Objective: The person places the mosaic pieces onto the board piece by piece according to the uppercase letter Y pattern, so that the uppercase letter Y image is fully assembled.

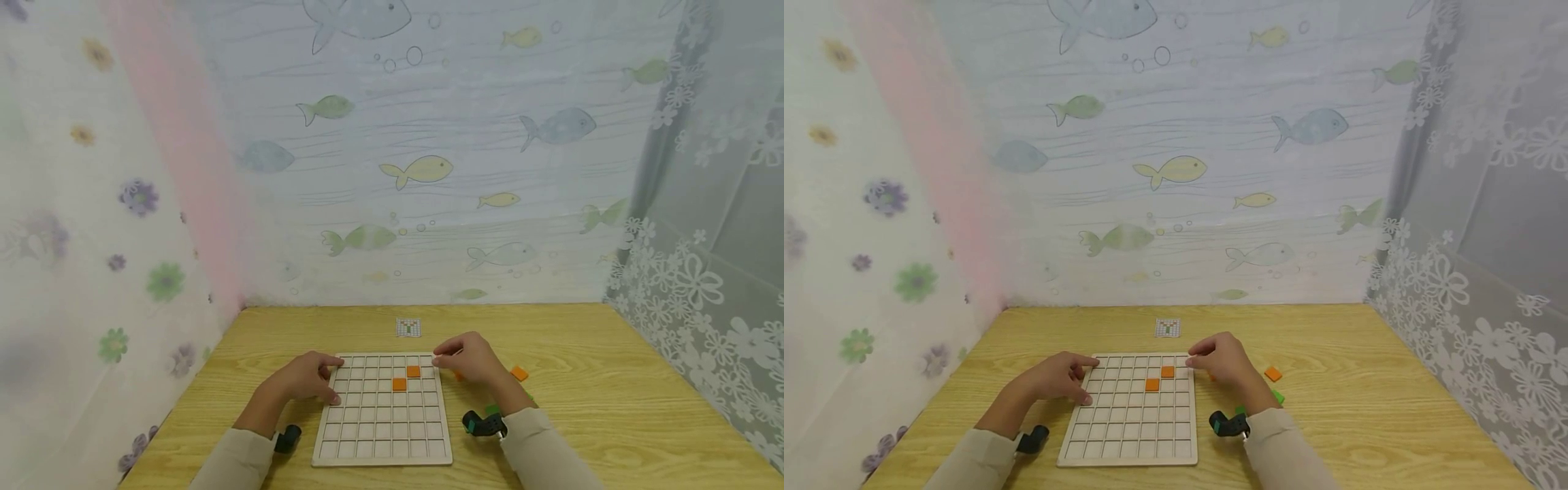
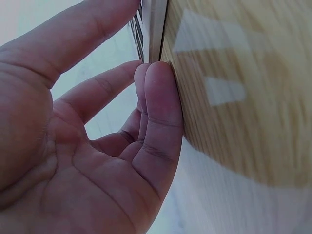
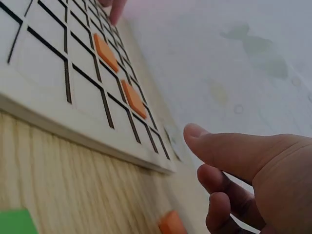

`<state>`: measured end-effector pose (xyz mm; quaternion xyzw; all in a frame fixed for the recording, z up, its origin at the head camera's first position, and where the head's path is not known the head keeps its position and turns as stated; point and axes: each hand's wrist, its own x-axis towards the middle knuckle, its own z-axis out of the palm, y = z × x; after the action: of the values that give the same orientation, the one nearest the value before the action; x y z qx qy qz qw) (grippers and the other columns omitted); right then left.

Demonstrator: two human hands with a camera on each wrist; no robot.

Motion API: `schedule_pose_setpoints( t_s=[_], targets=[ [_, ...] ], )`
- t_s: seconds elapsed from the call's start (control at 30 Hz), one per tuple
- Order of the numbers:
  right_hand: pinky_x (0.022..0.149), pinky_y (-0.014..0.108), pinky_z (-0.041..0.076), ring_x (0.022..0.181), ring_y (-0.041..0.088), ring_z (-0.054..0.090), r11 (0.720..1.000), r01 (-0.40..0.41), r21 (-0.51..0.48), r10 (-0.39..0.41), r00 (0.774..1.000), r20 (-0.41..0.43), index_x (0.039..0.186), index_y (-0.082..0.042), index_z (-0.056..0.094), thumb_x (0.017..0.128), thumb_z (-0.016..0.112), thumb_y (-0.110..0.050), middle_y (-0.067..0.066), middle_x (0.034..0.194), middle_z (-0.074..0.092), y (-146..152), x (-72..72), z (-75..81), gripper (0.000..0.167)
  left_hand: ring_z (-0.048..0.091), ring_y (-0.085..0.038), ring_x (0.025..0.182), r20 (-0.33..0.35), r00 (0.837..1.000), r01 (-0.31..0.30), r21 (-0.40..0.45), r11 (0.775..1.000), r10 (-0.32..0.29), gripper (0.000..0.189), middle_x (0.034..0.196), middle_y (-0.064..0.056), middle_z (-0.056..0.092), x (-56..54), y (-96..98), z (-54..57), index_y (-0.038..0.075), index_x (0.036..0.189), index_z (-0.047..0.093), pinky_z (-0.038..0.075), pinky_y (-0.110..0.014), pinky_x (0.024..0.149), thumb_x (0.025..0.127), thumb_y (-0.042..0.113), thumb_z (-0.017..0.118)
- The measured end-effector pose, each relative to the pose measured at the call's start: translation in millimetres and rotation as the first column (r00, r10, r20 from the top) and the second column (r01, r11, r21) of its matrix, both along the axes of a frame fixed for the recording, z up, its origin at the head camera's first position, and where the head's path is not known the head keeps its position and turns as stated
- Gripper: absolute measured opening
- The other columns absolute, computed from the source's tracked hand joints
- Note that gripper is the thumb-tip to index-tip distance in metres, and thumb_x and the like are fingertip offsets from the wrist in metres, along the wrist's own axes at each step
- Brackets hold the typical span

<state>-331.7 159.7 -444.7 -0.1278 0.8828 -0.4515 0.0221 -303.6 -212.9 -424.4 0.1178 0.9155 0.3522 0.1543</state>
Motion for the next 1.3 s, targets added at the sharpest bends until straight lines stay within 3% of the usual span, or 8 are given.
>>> schedule_pose_setpoints(
  t_s=[0.13, 0.33, 0.63, 0.8, 1.03, 1.3],
  targets=[
    [0.072, 0.032, 0.054, 0.086, 0.017, 0.064, 1.0, 0.026, 0.015, -0.026, 1.0, 0.017, 0.108, -0.016, 0.082, 0.091, 0.082, -0.024, -0.001, 0.103, 0.072, 11, -1.8, 1.4, 0.019, 0.058, -0.022, 0.098, 0.003, 1.0, 0.001, -0.001, 1.0, -0.001, 0.077, 0.12, -0.01, 0.062, -0.1, -0.1, 1.0, 0.011, 0.146, 0.061, 0.052, -0.044, 0.085, 0.076, 0.014, 0.094],
    [0.075, 0.034, 0.055, 0.088, 0.016, 0.065, 0.998, 0.004, 0.067, -0.005, 1.0, 0.012, 0.108, -0.011, 0.082, 0.09, 0.083, -0.026, 0.001, 0.103, 0.074, 28, -3.0, 3.3, 0.024, 0.052, -0.022, 0.087, 0.011, 1.0, 0.021, 0.001, 1.0, -0.021, 0.077, 0.112, -0.011, 0.059, -0.7, 0.5, 1.4, 0.008, 0.147, 0.059, 0.044, -0.039, 0.077, 0.078, 0.014, 0.092],
    [0.086, 0.041, 0.055, 0.098, 0.019, 0.066, 0.998, 0.002, 0.065, -0.005, 0.998, 0.06, 0.11, -0.011, 0.082, 0.089, 0.084, -0.023, 0.001, 0.108, 0.075, 46, -4.1, 0.9, 0.024, 0.059, -0.022, 0.106, 0.005, 1.0, -0.013, -0.017, 1.0, 0.013, 0.078, 0.126, -0.009, 0.063, -1.9, -0.4, -2.0, 0.013, 0.147, 0.061, 0.053, -0.046, 0.09, 0.076, 0.016, 0.094],
    [0.09, 0.046, 0.056, 0.103, 0.021, 0.067, 0.998, 0.01, 0.069, -0.015, 0.998, 0.062, 0.109, -0.012, 0.082, 0.086, 0.087, -0.023, 0.001, 0.111, 0.075, 50, -5.4, -2.7, 0.026, 0.058, -0.021, 0.104, -0.006, 1.0, -0.007, -0.028, 1.0, 0.007, 0.077, 0.125, -0.008, 0.063, -2.8, -0.6, -3.7, 0.013, 0.147, 0.061, 0.052, -0.046, 0.091, 0.076, 0.017, 0.094],
    [0.084, 0.039, 0.056, 0.094, 0.017, 0.066, 0.997, 0.017, 0.073, -0.022, 0.997, 0.073, 0.103, -0.014, 0.083, 0.08, 0.092, -0.022, 0.001, 0.109, 0.075, 51, -4.7, -7.8, 0.026, 0.06, -0.02, 0.099, 0.006, 1.0, 0.003, -0.021, 1.0, -0.003, 0.077, 0.122, -0.008, 0.063, -2.0, -0.1, -4.8, 0.011, 0.147, 0.059, 0.052, -0.044, 0.086, 0.078, 0.016, 0.093],
    [0.08, 0.037, 0.056, 0.093, 0.016, 0.066, 0.994, -0.013, 0.11, 0.008, 0.999, 0.041, 0.099, -0.015, 0.084, 0.082, 0.09, -0.022, 0.0, 0.104, 0.076, 51, -6.1, -5.6, 0.02, 0.056, -0.021, 0.092, -0.008, 1.0, 0.014, -0.024, 1.0, -0.014, 0.078, 0.115, -0.007, 0.061, -4.4, -1.4, -4.6, 0.011, 0.148, 0.059, 0.049, -0.04, 0.078, 0.078, 0.016, 0.092]
  ],
)
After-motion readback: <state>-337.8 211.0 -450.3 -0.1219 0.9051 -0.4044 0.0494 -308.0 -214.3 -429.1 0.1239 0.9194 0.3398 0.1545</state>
